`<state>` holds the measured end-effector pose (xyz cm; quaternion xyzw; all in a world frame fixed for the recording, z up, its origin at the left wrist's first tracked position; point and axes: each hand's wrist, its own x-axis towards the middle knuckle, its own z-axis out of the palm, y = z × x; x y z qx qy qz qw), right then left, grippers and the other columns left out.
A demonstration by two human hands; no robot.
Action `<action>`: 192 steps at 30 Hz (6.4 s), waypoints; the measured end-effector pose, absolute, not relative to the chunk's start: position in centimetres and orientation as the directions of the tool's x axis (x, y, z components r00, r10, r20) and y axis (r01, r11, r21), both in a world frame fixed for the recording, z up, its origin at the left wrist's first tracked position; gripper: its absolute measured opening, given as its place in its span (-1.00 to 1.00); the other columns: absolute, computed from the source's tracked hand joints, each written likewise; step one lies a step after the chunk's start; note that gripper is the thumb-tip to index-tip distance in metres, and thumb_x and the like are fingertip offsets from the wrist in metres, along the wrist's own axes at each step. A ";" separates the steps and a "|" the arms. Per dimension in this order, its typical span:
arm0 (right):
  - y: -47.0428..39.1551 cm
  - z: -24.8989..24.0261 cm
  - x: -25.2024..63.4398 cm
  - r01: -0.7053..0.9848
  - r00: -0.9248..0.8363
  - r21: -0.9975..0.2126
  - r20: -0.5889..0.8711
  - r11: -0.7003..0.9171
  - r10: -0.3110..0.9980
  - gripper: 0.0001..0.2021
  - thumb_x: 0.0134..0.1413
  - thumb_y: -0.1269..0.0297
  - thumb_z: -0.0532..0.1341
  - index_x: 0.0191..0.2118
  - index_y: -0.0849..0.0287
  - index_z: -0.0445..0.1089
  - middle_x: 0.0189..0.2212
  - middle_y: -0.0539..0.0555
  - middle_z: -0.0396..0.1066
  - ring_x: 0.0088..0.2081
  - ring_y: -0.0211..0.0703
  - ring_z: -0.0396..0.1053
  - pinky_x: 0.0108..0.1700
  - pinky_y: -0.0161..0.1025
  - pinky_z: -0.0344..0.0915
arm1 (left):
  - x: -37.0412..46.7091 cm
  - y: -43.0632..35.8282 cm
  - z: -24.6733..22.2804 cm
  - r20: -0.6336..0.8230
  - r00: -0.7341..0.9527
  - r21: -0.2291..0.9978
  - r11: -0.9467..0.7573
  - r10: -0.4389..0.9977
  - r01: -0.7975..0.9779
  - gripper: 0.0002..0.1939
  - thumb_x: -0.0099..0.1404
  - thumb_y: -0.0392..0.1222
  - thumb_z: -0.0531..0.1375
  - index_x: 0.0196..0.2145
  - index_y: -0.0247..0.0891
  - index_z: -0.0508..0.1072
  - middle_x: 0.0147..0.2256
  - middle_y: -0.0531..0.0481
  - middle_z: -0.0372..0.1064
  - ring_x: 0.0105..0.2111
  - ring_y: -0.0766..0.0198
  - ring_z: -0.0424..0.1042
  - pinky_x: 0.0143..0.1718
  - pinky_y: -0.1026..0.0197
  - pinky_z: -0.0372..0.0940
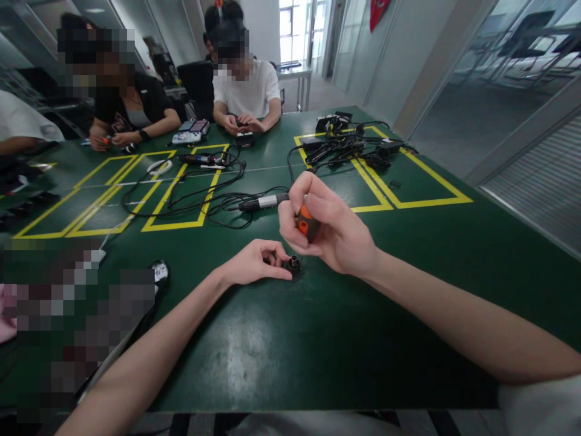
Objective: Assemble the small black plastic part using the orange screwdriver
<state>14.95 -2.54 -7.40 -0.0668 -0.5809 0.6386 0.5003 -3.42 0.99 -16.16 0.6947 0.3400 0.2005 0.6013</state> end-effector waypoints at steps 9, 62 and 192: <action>-3.0 -7.3 15.0 -0.555 -0.493 -0.820 0.459 0.139 0.739 -0.69 0.36 -0.04 0.11 -0.28 0.09 0.16 -0.61 -0.19 0.11 -0.65 -0.40 -0.08 -0.64 -0.43 -0.11 | -3.8 1.1 -16.1 -0.117 0.730 0.968 -0.086 0.673 0.235 -0.62 0.11 -0.10 0.44 -0.16 -0.38 0.59 -0.48 0.08 0.38 -0.46 0.41 0.31 -0.39 0.32 0.26; -2.9 -7.5 15.0 -0.589 -0.482 -0.799 0.469 0.122 0.740 -0.68 0.38 -0.05 0.09 -0.29 0.07 0.15 -0.63 -0.21 0.07 -0.67 -0.41 -0.15 -0.64 -0.43 -0.13 | -4.3 1.4 -16.1 -0.097 0.756 0.981 -0.066 0.647 0.183 -0.52 0.10 -0.18 0.45 0.00 -0.33 0.59 -0.26 -0.07 0.59 -0.36 0.34 0.46 -0.23 0.25 0.40; -1.9 -7.8 15.8 -0.286 -0.427 -0.882 0.467 0.375 0.774 -0.67 0.26 0.09 0.25 -0.39 0.05 0.09 -0.68 -0.24 0.07 -0.66 -0.36 0.12 -0.55 -0.36 0.05 | -2.3 -0.7 -17.6 0.284 0.655 0.424 -0.704 0.700 0.569 -0.46 0.21 0.22 0.34 -0.05 -0.23 0.43 -0.19 -0.03 0.49 -0.25 0.14 0.52 -0.28 0.20 0.31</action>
